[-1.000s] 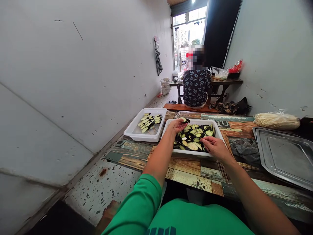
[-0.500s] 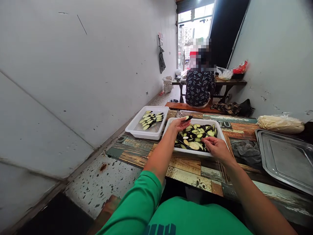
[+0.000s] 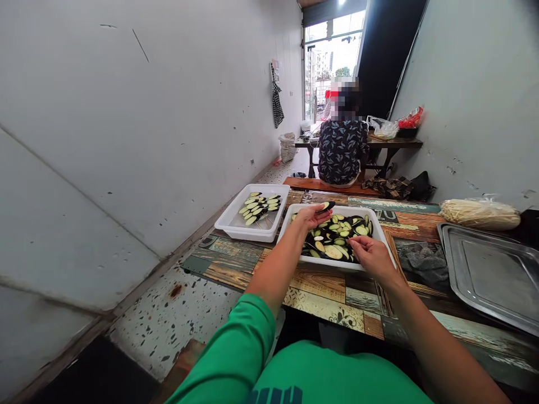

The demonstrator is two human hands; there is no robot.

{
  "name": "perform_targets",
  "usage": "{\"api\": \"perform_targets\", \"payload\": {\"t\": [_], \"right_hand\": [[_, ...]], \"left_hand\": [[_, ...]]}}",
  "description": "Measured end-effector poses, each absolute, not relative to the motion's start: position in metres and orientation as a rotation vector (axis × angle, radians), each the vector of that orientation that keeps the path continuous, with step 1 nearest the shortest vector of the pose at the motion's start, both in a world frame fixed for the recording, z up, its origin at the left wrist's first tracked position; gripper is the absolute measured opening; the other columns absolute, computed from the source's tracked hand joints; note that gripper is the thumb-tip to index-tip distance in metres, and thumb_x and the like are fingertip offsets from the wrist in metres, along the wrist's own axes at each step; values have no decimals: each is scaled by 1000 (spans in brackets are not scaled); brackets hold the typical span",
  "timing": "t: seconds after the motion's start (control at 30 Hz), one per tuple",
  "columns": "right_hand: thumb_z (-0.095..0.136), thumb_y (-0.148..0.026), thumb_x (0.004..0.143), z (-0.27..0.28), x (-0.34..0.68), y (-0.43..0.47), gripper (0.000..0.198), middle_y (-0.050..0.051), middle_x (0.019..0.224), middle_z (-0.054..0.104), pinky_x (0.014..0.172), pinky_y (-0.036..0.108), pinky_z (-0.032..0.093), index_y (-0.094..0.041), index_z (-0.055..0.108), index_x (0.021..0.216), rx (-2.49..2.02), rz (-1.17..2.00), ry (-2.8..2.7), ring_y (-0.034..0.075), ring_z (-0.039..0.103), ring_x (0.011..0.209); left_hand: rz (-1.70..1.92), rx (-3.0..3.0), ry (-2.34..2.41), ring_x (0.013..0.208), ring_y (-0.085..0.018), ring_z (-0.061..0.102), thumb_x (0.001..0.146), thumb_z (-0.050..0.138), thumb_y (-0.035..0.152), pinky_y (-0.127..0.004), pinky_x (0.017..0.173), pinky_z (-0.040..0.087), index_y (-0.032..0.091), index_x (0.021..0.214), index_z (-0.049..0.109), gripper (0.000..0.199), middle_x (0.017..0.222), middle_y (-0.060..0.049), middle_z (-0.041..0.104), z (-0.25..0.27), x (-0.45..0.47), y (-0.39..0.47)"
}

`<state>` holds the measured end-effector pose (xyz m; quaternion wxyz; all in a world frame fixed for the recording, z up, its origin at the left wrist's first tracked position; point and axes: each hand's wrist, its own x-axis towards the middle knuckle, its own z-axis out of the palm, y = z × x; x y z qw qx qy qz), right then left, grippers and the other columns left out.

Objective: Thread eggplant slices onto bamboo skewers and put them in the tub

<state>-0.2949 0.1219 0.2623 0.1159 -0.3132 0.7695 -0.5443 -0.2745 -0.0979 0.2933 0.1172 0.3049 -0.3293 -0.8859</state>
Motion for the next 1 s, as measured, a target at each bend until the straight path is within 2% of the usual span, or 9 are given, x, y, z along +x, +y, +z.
{"api": "perform_targets", "payload": {"t": [0.3,0.5,0.63,0.7,0.77,0.83,0.9,1.0], "right_hand": [[52,-46,77,264,-292,118,33,5,56,63,50,28,32,-17,69,74,-956,-1492,2473,17,51,52],[51,-43,77,264,-292,116,30,5,57,63,52,28,33,-18,67,73,-923,-1511,2540,18,54,54],[49,-46,80,260,-291,115,33,5,58,62,52,28,32,-18,66,77,-857,-1573,2572,18,52,53],[49,-48,80,258,-291,115,36,5,60,62,51,28,33,-17,67,79,-829,-1622,2559,17,52,53],[51,-53,80,256,-292,115,40,6,62,63,50,28,33,-17,68,82,-774,-1716,2520,17,51,54],[54,-58,79,254,-293,115,45,4,61,61,48,27,34,-16,67,85,-686,-1838,2436,15,49,51],[58,-62,76,254,-295,116,47,1,57,56,44,26,32,-16,65,86,-596,-1944,2297,13,44,47],[62,-62,71,254,-296,116,46,-4,54,47,38,25,28,-18,60,83,-533,-2011,2113,10,36,41]], "left_hand": [[-2570,766,-1169,71,-20,72,83,62,1,-39,82,57,10,84,60,9,75,-9,70,292,-275,-84],[-2698,676,-1472,66,-20,70,73,76,4,-42,80,57,12,73,57,21,68,-5,69,289,-273,-64],[-2743,632,-1597,61,-17,66,69,80,8,-43,79,55,13,74,59,23,69,-3,68,289,-275,-57],[-2695,611,-1611,66,-18,66,74,79,16,-41,81,54,13,77,62,18,74,-6,69,290,-275,-59],[-2413,650,-1648,80,-19,66,79,74,23,-38,86,51,15,77,63,14,80,-7,69,291,-274,-63],[-1948,718,-1730,102,-22,63,80,71,19,-34,94,46,17,73,62,11,87,-8,68,291,-272,-67],[-1558,788,-1851,125,-25,50,76,70,9,-33,102,39,18,66,60,17,97,-9,67,289,-269,-69],[-1360,819,-2085,136,-30,37,67,73,2,-37,108,31,17,57,58,24,102,-11,65,282,-269,-67]]}}
